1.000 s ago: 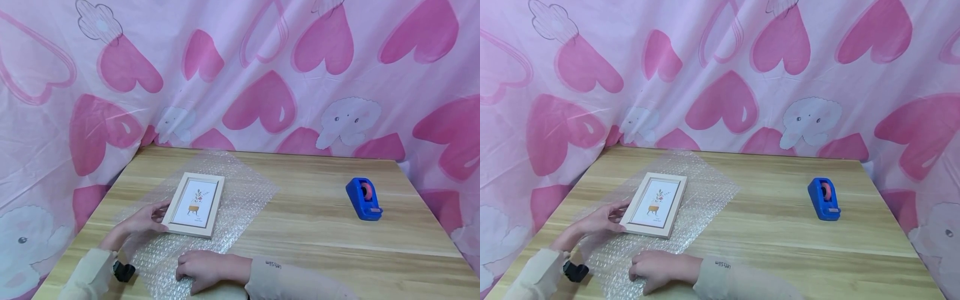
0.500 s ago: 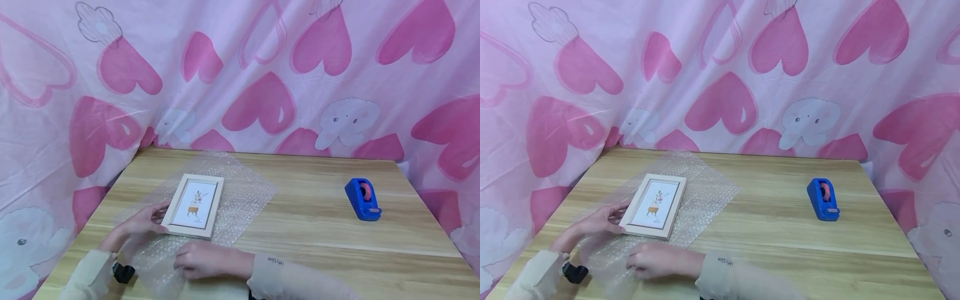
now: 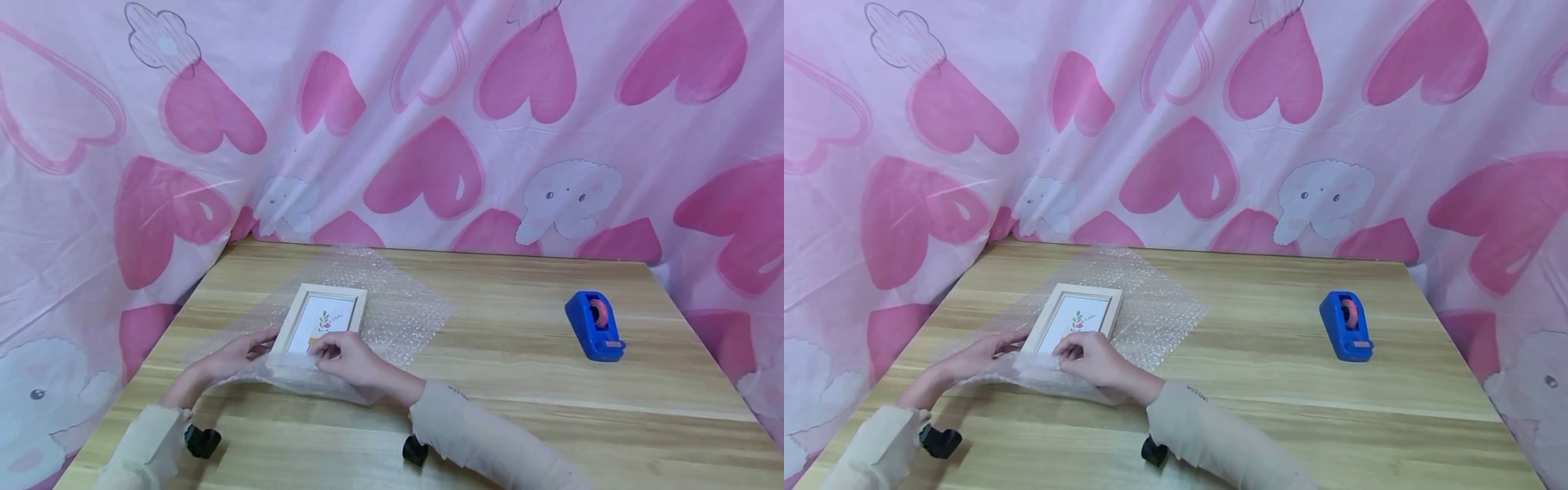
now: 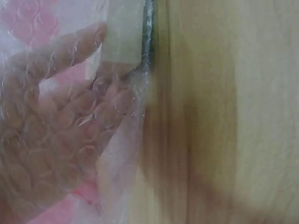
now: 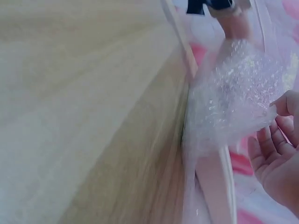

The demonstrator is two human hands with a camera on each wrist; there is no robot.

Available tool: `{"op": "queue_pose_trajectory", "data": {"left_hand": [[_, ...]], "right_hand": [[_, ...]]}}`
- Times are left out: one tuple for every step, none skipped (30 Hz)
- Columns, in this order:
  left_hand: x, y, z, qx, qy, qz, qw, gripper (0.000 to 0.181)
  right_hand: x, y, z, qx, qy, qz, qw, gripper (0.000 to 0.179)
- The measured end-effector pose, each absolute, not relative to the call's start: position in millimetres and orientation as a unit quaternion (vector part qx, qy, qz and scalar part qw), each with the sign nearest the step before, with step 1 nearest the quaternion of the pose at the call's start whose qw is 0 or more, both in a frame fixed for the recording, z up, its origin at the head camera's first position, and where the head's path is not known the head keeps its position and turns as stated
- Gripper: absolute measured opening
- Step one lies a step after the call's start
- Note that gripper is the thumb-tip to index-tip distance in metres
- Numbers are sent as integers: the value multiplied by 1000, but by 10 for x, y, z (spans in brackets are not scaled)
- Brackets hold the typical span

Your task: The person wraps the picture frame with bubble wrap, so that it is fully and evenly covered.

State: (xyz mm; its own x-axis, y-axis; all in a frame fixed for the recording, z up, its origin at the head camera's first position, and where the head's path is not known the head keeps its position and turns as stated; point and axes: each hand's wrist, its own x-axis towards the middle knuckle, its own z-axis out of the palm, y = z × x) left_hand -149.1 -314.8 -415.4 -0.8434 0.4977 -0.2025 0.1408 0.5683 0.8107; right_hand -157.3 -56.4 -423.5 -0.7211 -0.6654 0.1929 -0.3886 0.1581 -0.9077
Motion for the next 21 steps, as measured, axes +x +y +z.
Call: {"op": "queue_pose_trajectory", "data": {"left_hand": [[-1491,-3151,-4138,187,865,419,206,74],[-1493,-3155,-4125,184,868,412,205,72],[-1494,-3160,-4113,180,873,405,203,70],[-1497,-3166,-4103,178,876,401,200,66],[-1498,-3171,-4093,172,879,399,198,62],[-1498,-3177,-4082,165,881,399,195,58],[-1501,-3184,-4074,162,884,395,188,54],[-1503,-3192,-4072,153,887,395,182,50],[-1508,-3200,-4070,149,890,396,172,47],[-1514,-3204,-4069,138,891,400,164,45],[-1519,-3210,-4068,127,891,407,158,45],[-1529,-3215,-4069,121,887,418,152,44],[-1538,-3219,-4071,113,885,426,147,44],[-1544,-3219,-4070,100,881,439,145,45],[-1550,-3217,-4065,90,878,448,143,47],[-1552,-3211,-4058,80,874,458,142,48],[-1555,-3209,-4053,77,870,466,143,49],[-1556,-3203,-4047,72,867,473,142,49],[-1555,-3194,-4042,70,866,476,140,48],[-1555,-3184,-4038,67,864,479,138,46],[-1556,-3173,-4038,72,864,479,135,44]], "right_hand": [[-1596,-567,-4240,-337,750,-554,132,14],[-1615,-571,-4242,-325,751,-559,136,13],[-1627,-574,-4241,-313,752,-563,140,14],[-1628,-571,-4219,-301,752,-569,144,14],[-1627,-567,-4198,-288,750,-577,148,15],[-1624,-562,-4186,-276,748,-585,149,15],[-1622,-557,-4180,-262,746,-593,150,16],[-1622,-553,-4179,-250,745,-600,150,16],[-1612,-545,-4174,-240,743,-607,146,15],[-1621,-545,-4199,-227,742,-614,145,15],[-1639,-553,-4247,-215,742,-618,146,15],[-1658,-561,-4297,-204,742,-621,148,14],[-1677,-570,-4340,-194,742,-624,150,14],[-1692,-579,-4379,-188,742,-626,151,14],[-1708,-589,-4415,-181,742,-627,153,14],[-1732,-602,-4456,-174,743,-627,158,14],[-1740,-609,-4467,-170,744,-626,159,14],[-1745,-615,-4469,-167,745,-626,161,14],[-1748,-618,-4468,-166,746,-625,161,14],[-1750,-622,-4464,-163,746,-625,162,14],[-1752,-626,-4456,-159,746,-625,165,13]]}}
